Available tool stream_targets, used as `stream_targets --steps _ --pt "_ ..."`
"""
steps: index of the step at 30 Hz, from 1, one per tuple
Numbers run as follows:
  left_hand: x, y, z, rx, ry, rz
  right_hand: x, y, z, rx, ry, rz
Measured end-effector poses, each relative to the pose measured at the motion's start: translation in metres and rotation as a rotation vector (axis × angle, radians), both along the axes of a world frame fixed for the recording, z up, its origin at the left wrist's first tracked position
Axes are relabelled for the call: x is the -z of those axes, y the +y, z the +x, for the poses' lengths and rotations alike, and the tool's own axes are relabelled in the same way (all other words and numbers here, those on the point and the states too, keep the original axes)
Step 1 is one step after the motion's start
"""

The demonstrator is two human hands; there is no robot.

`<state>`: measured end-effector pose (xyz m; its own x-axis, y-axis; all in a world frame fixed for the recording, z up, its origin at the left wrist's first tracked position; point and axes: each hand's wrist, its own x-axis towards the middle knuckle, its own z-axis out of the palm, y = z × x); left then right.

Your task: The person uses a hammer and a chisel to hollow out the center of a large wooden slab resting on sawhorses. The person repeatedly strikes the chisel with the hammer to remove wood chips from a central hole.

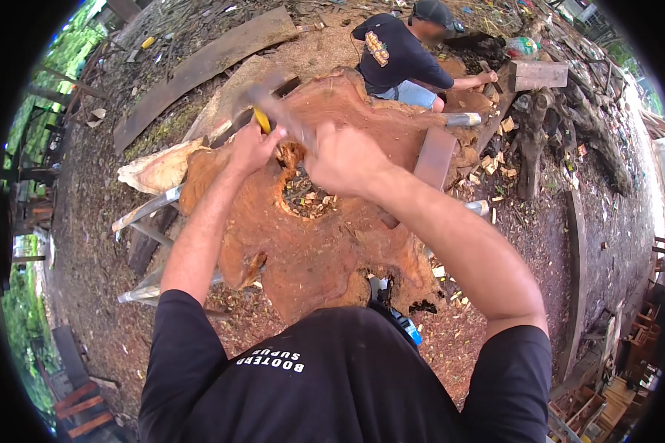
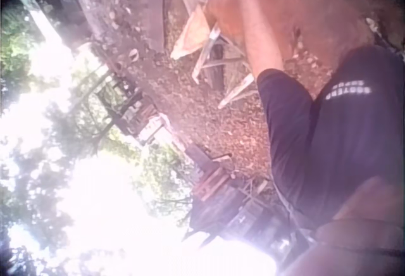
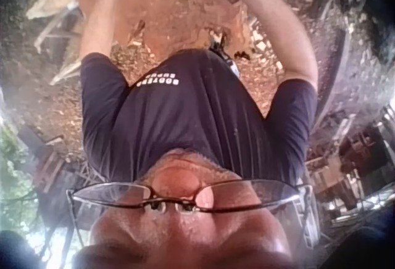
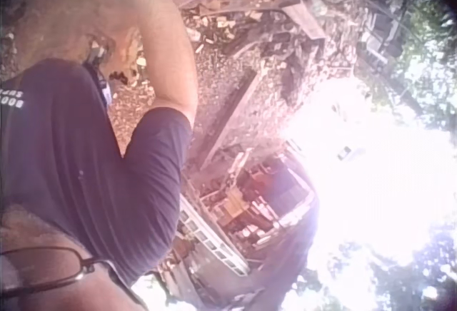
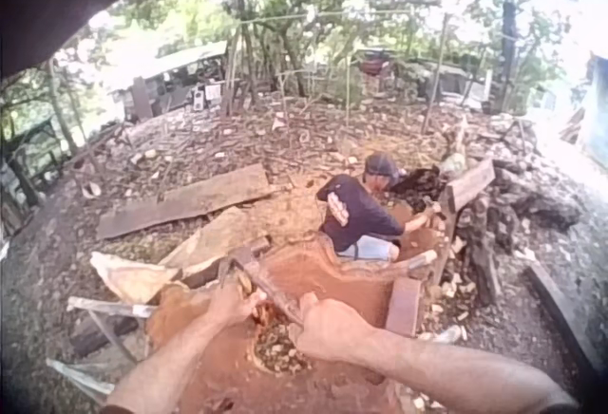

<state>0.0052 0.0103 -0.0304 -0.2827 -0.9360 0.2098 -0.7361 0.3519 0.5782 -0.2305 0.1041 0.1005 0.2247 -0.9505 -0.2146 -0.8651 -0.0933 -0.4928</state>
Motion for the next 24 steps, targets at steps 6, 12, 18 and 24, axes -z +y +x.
stream_targets --steps 6,12,18,24 --pt "-0.005 0.004 -0.001 0.039 0.053 0.114 -0.038 0.000 -0.012 0.050 -0.141 0.011" --pt "-0.001 0.005 0.001 -0.026 0.024 0.074 -0.077 0.023 -0.003 0.244 -0.434 -0.225" --pt "0.009 0.010 -0.004 -0.024 -0.078 -0.111 0.016 0.016 0.003 0.090 -0.100 -0.001" --pt "-0.005 0.009 -0.010 0.020 -0.011 0.120 -0.047 0.029 -0.009 0.187 -0.331 -0.157"
